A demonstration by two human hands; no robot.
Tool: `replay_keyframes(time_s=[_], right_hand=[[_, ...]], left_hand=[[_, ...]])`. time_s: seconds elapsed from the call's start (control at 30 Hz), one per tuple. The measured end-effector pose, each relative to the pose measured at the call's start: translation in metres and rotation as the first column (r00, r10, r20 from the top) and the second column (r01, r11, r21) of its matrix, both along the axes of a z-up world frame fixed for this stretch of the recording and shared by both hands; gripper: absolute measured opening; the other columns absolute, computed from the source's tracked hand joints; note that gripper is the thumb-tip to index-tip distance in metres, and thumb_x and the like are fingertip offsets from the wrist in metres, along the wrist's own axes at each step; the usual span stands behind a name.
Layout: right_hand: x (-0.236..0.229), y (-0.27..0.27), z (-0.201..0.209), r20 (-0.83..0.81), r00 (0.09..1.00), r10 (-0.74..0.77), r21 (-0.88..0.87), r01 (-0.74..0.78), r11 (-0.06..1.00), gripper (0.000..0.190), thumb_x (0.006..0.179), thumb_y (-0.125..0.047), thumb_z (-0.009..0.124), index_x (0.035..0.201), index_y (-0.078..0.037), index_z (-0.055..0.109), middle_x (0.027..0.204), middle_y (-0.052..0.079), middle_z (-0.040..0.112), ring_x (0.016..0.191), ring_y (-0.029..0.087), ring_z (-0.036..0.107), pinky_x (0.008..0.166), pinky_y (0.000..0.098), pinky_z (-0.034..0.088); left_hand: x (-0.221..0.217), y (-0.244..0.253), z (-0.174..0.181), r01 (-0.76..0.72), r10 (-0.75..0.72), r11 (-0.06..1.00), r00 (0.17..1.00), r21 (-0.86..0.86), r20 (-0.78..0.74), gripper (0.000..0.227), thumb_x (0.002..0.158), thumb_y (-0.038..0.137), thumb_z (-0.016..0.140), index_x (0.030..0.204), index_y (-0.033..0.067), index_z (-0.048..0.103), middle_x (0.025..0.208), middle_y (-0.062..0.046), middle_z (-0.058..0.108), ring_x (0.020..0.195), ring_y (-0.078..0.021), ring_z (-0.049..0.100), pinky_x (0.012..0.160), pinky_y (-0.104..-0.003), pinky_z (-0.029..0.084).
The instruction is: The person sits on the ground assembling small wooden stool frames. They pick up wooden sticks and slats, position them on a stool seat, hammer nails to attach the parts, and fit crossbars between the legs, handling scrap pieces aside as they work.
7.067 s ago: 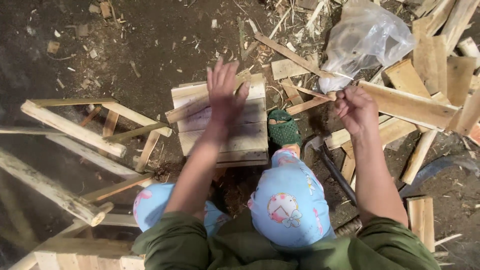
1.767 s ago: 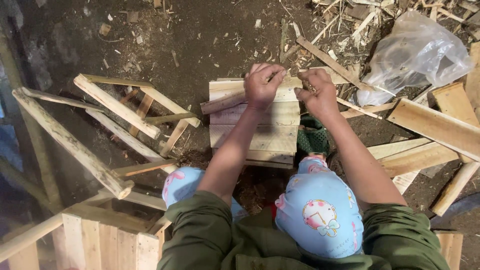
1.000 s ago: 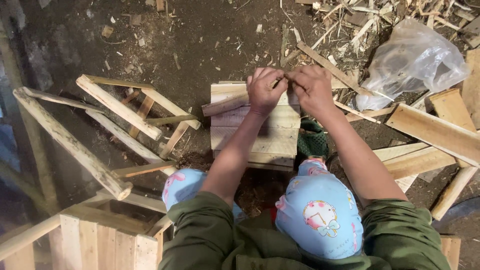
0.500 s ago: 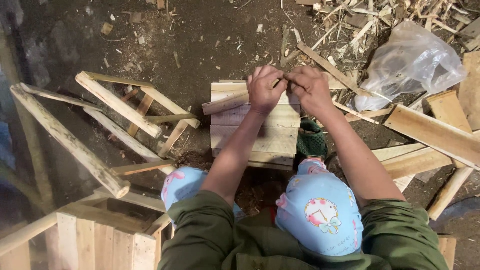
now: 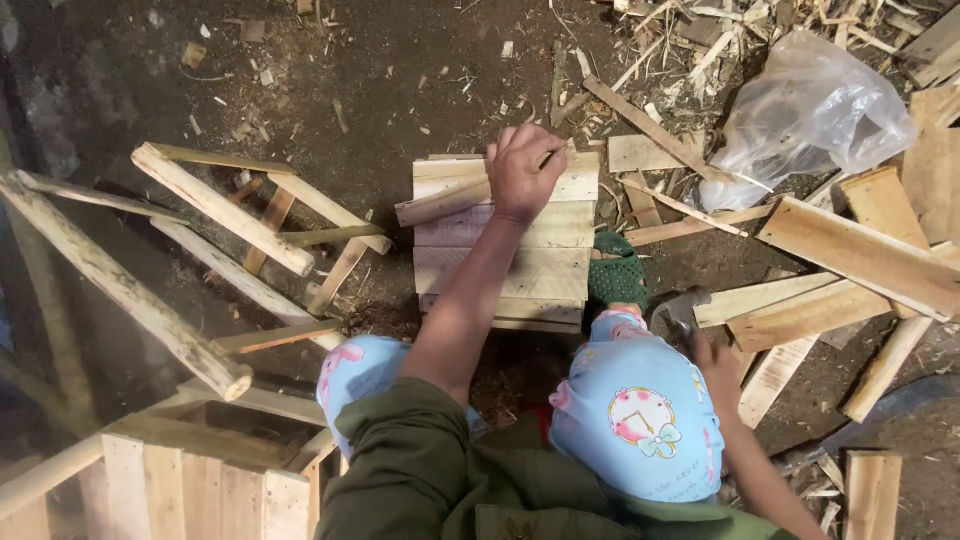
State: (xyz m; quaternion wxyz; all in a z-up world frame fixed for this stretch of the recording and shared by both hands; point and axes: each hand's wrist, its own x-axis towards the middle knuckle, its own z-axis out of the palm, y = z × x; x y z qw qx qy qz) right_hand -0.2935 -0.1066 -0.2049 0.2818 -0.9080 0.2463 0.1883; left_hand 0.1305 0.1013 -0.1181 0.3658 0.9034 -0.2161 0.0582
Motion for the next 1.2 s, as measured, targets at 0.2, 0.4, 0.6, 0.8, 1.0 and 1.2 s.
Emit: replay_keyframes(time_s=[0.2,0.4,0.6,0.8,1.0,1.2], right_hand=[[-0.054,-0.018,-0.113,-0.311,0.950,-0.020,-0.124,-0.019,0.992,0.068,0.095,-0.031,0.057,0.158,-0.025,0.035,0.147,0.017,0.048,0.129,0.045,0.053,0.099,0.0587,0.053],[-0.025,-0.022,-0.103,-0.334,0.941,-0.053,-0.120,0.013,0.993,0.031,0.098,-0.033,0.057,0.126,-0.019,0.053,0.131,0.013,0.054,0.117,0.043,0.060,0.090,0.0578,0.058],[-0.022,-0.027,-0.056,-0.055,0.996,-0.074,0.000,0.074,0.997,0.046,0.086,-0.038,0.068,0.123,-0.012,0.057,0.121,0.019,0.056,0.119,0.046,0.059,0.101,0.0555,0.052],[0.028,-0.042,-0.019,-0.237,0.944,-0.231,0.167,0.274,0.947,0.040,0.081,-0.045,0.074,0.112,-0.020,0.069,0.108,0.013,0.073,0.109,0.041,0.070,0.091,0.0554,0.054],[0.145,-0.027,0.137,0.109,0.905,-0.412,0.313,0.362,0.878,0.017,0.083,-0.012,0.071,0.099,-0.006,0.070,0.076,0.020,0.067,0.085,0.042,0.067,0.080,0.0493,0.050],[0.203,-0.037,0.160,0.427,0.772,-0.471,0.658,0.092,0.747,0.047,0.082,0.009,0.080,0.125,-0.004,0.064,0.087,0.008,0.060,0.083,0.017,0.061,0.074,0.0285,0.052]], left_hand=[[0.000,-0.002,0.006,0.005,-0.005,1.000,1.000,-0.003,0.002,0.008,0.080,0.029,0.077,0.087,0.0318,0.075,0.089,0.008,0.065,0.099,-0.0179,0.062,0.082,-0.039,0.045],[0.001,-0.001,0.000,0.008,-0.008,0.999,1.000,-0.045,-0.003,0.007,0.079,0.028,0.077,0.084,0.0299,0.074,0.093,0.009,0.067,0.101,-0.0170,0.063,0.086,-0.037,0.041],[-0.002,-0.002,-0.005,0.022,-0.022,0.997,1.000,-0.069,-0.001,0.008,0.080,0.028,0.078,0.086,0.0321,0.073,0.099,0.012,0.070,0.105,-0.0121,0.066,0.089,-0.034,0.042],[0.001,-0.004,-0.011,-0.001,0.003,0.996,1.000,-0.087,0.022,0.008,0.080,0.029,0.078,0.085,0.0331,0.072,0.095,0.015,0.072,0.098,-0.0095,0.069,0.088,-0.031,0.042],[-0.005,-0.001,-0.008,0.009,-0.007,0.996,1.000,-0.093,0.025,0.008,0.080,0.028,0.077,0.084,0.0327,0.072,0.094,0.014,0.074,0.097,-0.0085,0.071,0.087,-0.027,0.043],[-0.004,0.000,-0.004,-0.009,0.007,0.994,1.000,-0.106,-0.019,0.007,0.082,0.025,0.076,0.085,0.0285,0.072,0.093,0.011,0.074,0.092,-0.0158,0.073,0.087,-0.031,0.045]])
